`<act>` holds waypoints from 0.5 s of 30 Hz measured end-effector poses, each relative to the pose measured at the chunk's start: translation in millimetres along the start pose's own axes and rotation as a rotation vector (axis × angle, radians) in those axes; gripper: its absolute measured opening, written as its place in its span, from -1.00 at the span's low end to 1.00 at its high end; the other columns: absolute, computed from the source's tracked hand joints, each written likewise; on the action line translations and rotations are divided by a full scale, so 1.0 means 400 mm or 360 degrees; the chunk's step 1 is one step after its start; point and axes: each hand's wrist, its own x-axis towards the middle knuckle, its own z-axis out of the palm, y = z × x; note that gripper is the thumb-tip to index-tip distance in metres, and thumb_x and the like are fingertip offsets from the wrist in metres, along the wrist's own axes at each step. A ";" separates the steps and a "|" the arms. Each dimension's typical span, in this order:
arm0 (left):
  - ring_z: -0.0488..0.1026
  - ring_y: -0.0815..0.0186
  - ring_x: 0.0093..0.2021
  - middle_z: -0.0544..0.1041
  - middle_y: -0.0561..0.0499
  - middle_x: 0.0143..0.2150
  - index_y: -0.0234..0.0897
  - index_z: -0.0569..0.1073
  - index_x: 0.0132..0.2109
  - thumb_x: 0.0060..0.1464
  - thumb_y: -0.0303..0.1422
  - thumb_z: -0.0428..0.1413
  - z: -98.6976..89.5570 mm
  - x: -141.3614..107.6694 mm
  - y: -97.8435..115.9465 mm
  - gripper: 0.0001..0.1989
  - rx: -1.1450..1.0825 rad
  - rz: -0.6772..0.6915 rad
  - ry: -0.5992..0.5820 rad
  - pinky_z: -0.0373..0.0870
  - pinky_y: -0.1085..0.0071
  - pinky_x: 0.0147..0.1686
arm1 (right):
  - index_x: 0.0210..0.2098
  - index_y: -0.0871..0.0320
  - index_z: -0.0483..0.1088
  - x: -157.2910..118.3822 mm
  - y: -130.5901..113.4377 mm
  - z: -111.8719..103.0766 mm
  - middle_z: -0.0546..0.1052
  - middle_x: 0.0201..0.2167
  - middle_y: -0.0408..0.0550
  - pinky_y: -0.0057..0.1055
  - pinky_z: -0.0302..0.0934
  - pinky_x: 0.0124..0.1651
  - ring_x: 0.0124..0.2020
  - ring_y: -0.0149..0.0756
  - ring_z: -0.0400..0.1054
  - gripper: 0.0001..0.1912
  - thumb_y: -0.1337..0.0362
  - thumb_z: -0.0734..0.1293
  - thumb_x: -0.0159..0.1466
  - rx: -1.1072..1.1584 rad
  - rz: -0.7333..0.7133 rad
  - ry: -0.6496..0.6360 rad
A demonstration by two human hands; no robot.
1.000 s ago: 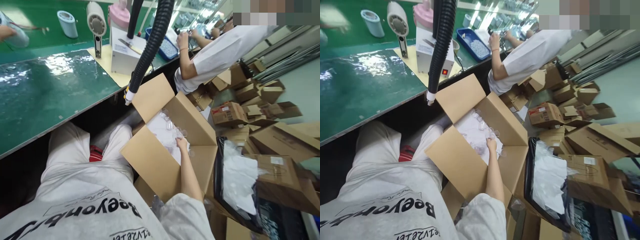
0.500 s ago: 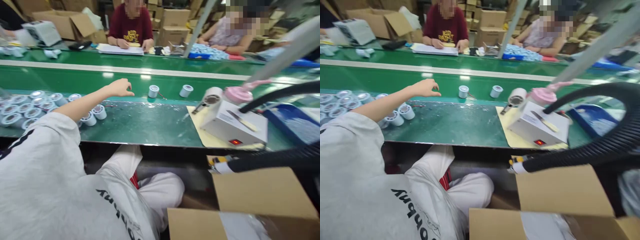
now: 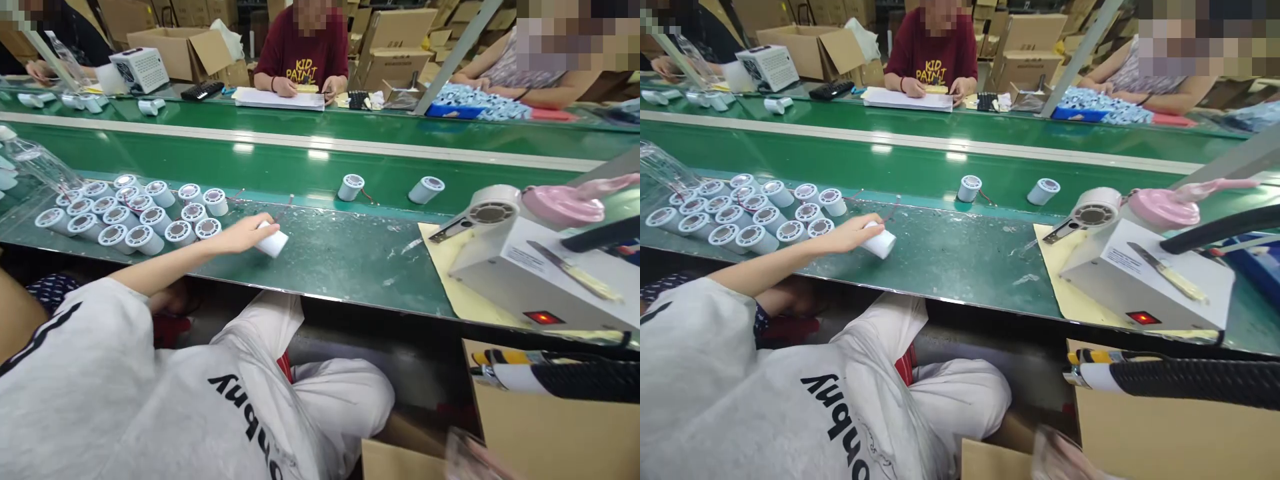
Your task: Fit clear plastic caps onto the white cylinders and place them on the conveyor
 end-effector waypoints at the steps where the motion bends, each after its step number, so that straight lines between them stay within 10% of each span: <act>1: 0.56 0.14 -0.18 0.56 -0.16 -0.13 -0.31 0.41 -0.01 0.31 0.05 -0.16 0.042 -0.008 0.025 -0.47 -0.0350 0.0037 -0.0182 0.53 0.26 -0.25 | 0.23 -0.21 0.40 -0.012 -0.017 0.011 0.57 0.01 0.10 0.00 0.55 -0.18 -0.06 0.16 0.56 -0.55 0.02 0.37 0.35 -0.0050 -0.0101 -0.0019; 5: 0.43 0.33 -0.47 0.48 -0.01 -0.36 -0.29 0.43 -0.09 0.23 0.08 -0.10 0.225 -0.045 0.129 -0.48 -0.0976 0.0069 -0.1208 0.40 0.45 -0.57 | 0.21 -0.07 0.44 -0.002 -0.136 0.106 0.47 0.17 0.12 -0.04 0.50 0.04 0.08 0.07 0.48 -0.58 0.26 0.30 0.38 -0.0430 -0.0733 0.0065; 8: 0.39 0.35 -0.47 0.48 0.02 -0.37 -0.29 0.52 -0.17 0.14 -0.06 0.10 0.306 -0.074 0.191 -0.64 -0.0915 0.0166 -0.1589 0.33 0.49 -0.59 | 0.17 -0.01 0.49 0.046 -0.194 0.164 0.37 0.26 0.20 -0.02 0.48 0.00 0.05 0.08 0.43 -0.56 0.36 0.34 0.32 -0.0754 -0.0688 0.0163; 15: 0.46 0.23 -0.11 0.48 -0.05 -0.11 -0.25 0.59 -0.04 0.17 -0.29 0.19 0.339 -0.096 0.231 -0.76 -0.0390 0.1006 -0.0825 0.40 0.30 -0.02 | -0.31 0.11 0.54 0.025 -0.194 0.136 0.44 0.14 0.17 -0.07 0.46 0.02 0.10 0.07 0.44 -0.95 0.32 0.39 0.28 -0.0249 -0.0137 -0.0166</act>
